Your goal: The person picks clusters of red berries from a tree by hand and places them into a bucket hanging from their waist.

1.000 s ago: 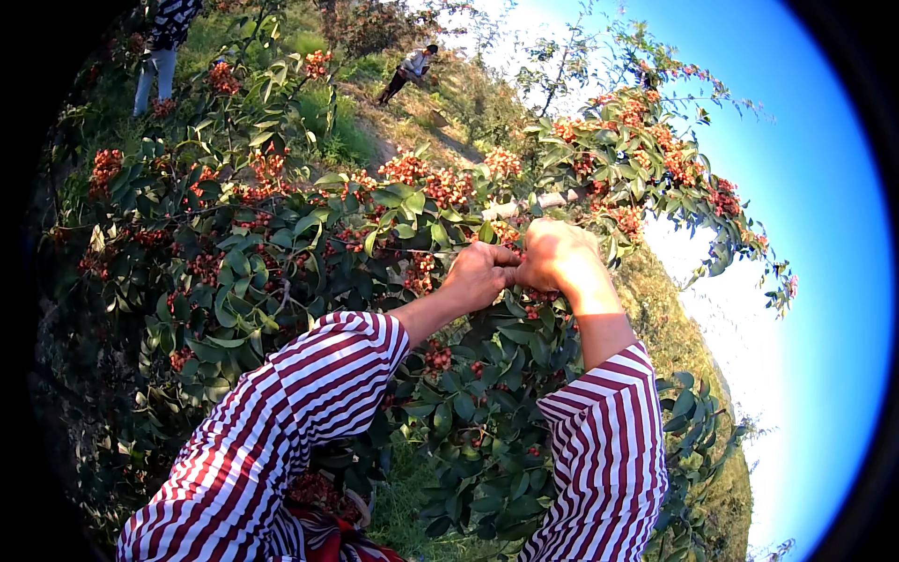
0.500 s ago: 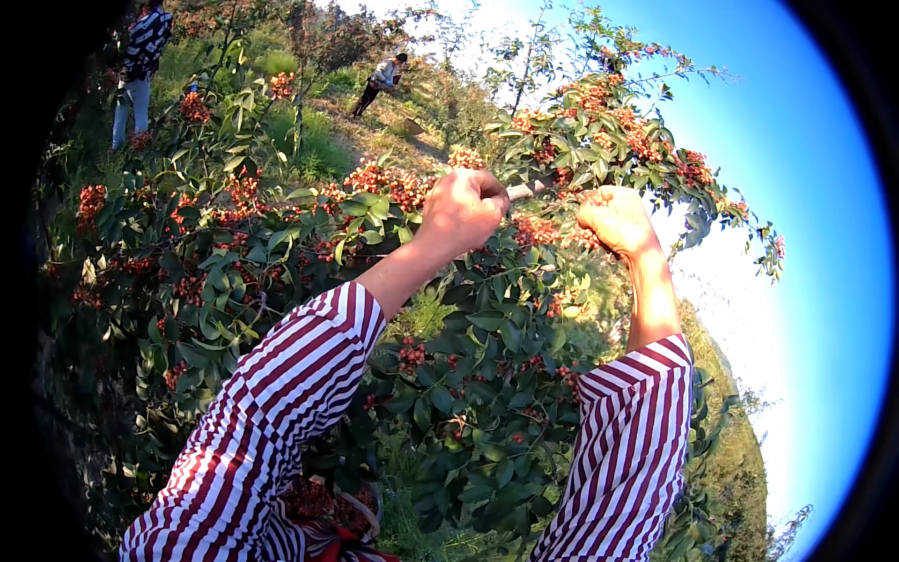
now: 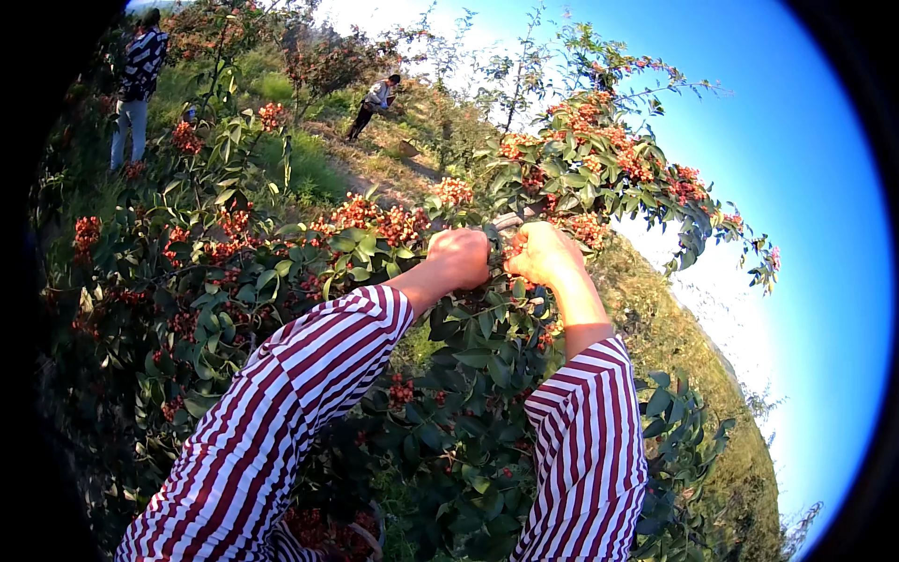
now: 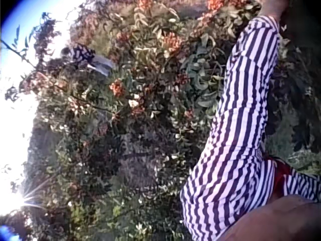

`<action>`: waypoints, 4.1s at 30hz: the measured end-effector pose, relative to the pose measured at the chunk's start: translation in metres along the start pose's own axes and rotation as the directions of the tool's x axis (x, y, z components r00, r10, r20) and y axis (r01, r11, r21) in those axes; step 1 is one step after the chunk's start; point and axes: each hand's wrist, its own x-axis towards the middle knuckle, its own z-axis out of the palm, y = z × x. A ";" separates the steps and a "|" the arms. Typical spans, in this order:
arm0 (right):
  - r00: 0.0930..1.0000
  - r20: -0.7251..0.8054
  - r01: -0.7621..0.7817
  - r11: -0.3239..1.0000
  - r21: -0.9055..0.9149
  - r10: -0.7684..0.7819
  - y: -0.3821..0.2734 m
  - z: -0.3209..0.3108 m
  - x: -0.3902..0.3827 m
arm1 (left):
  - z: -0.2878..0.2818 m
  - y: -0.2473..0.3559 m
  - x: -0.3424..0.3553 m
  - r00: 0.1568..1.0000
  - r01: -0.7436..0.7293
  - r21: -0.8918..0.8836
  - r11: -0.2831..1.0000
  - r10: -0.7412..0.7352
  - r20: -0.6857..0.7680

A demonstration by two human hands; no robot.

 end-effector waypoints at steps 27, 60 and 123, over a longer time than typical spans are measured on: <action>0.926 0.262 -0.126 0.877 -0.464 0.272 -0.026 -0.014 0.036 | -0.003 -0.004 0.006 0.788 -0.252 0.055 0.966 0.237 -0.569; 0.998 -0.064 0.064 0.617 0.784 -0.022 0.073 -0.031 -0.027 | 0.032 -0.002 0.033 0.975 0.135 -0.742 0.657 0.045 0.218; 0.971 -0.226 0.084 0.784 0.615 0.073 0.074 -0.027 -0.032 | -0.017 0.049 0.042 0.768 -0.579 0.213 0.787 0.439 0.466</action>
